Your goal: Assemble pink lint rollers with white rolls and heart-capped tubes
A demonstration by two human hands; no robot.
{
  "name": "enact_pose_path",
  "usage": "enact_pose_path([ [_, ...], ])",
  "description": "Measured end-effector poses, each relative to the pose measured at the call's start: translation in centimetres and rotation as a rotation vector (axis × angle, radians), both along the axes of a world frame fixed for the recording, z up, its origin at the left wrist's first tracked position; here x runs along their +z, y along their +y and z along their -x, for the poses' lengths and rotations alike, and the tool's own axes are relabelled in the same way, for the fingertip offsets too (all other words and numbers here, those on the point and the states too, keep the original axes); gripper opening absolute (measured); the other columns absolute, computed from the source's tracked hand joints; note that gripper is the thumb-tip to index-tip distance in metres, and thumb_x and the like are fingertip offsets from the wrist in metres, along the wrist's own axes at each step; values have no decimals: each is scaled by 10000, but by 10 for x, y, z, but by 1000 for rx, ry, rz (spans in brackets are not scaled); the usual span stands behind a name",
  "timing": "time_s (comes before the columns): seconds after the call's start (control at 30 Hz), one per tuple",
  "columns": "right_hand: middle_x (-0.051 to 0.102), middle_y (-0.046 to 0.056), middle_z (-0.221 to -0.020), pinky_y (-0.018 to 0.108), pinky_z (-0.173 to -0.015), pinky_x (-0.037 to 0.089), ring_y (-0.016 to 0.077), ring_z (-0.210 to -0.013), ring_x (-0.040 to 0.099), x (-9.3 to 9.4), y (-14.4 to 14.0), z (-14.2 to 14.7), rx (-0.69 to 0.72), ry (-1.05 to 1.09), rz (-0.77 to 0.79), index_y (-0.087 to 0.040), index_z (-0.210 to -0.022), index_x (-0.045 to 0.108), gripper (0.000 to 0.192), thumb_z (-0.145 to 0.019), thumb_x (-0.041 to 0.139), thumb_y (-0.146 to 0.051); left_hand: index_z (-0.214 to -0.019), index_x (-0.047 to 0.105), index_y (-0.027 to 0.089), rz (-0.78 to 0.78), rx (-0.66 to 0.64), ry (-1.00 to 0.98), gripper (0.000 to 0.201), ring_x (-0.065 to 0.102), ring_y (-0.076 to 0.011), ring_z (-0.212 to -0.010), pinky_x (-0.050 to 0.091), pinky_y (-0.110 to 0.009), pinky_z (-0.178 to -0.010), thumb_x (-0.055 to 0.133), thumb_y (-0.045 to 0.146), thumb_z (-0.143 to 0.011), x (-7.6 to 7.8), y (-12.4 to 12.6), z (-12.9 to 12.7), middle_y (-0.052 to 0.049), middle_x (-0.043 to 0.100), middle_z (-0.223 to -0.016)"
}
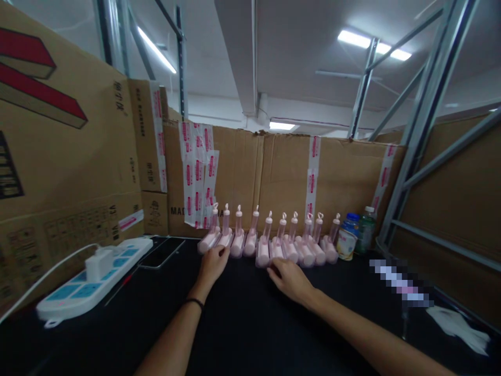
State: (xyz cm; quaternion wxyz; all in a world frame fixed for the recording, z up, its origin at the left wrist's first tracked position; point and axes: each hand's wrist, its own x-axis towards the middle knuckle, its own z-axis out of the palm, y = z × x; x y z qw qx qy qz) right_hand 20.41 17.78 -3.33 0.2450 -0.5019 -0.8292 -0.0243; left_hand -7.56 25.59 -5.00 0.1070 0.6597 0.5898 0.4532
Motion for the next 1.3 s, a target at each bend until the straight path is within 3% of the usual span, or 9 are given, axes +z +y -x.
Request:
enact_pose_path([
  [0.27, 716, 104, -1023, 299, -844, 474, 218, -961, 679, -10, 29, -3, 38, 41, -21, -166, -998, 656, 180, -1036, 499, -244, -1291, 619, 172, 126, -100, -27, 376, 672, -252, -1076, 586, -463, -899, 649, 373, -974, -2, 3, 1, -104, 649, -1286],
  [0.47, 687, 131, -1149, 336, -972, 468, 230, -1103, 640, -13, 31, -12, 48, 93, 6, -134, -1152, 638, 209, -1043, 503, -248, -1272, 627, 168, 164, -208, 2, 363, 680, -241, -1050, 590, -452, -886, 646, 378, -977, -9, 15, -2, -101, 662, -1257],
  [0.6, 676, 102, -1207, 385, -993, 503, 229, -1129, 640, -5, 33, -20, 9, 84, 57, -153, -1227, 631, 261, -1033, 565, -315, -1049, 729, 144, 132, -279, 36, 443, 709, -261, -980, 553, -456, -945, 586, 553, -959, -5, 25, -3, -87, 757, -1045],
  [0.7, 661, 93, -1243, 445, -932, 565, 233, -1070, 669, 5, 38, -29, -69, 74, 108, -166, -1270, 622, 333, -1010, 627, -374, -964, 774, 170, 91, -320, 66, 602, 690, -331, -1091, 477, -460, -1063, 589, 729, -836, 2, 29, -4, -102, 791, -1064],
  [0.8, 644, 94, -1282, 443, -900, 589, 242, -1067, 673, 15, 42, -40, -149, 72, 153, -172, -1288, 620, 352, -1000, 648, -374, -952, 787, 191, 63, -321, 92, 610, 687, -345, -1115, 447, -457, -1090, 621, 750, -774, 7, 27, -6, -96, 803, -1074],
  [0.97, 636, 99, -1300, 449, -914, 586, 248, -1090, 666, 20, 38, -54, -221, 71, 194, -175, -1297, 617, 354, -1001, 648, -365, -851, 791, 213, 29, -278, 131, 526, 720, -329, -1031, 503, -418, -1004, 616, 704, -781, 12, 18, -11, -70, 817, -964],
  [1.13, 646, 97, -1280, 441, -904, 589, 237, -1069, 673, 14, 36, -54, -247, 44, 213, -175, -1289, 620, 344, -1003, 645, -365, -815, 765, 178, -49, -140, 160, 446, 723, -264, -835, 546, -401, -888, 558, 559, -922, 13, 9, -5, -41, 763, -759],
  [1.2, 667, 91, -1236, 436, -898, 590, 226, -1040, 683, 11, 38, -52, -258, 25, 212, -169, -1263, 632, 329, -1004, 644, -372, -916, 744, 154, -112, -16, 151, 375, 715, -236, -865, 556, -419, -884, 571, 481, -974, 12, 7, 1, -44, 753, -856],
  [1.3, 701, 80, -1155, 443, -914, 579, 219, -1015, 695, 7, 40, -50, -297, 0, 201, -153, -1179, 668, 299, -1010, 632, -397, -1199, 660, 158, -218, 201, 132, 325, 682, -238, -1045, 569, -462, -914, 638, 396, -978, 11, 6, 13, -91, 689, -1201],
])
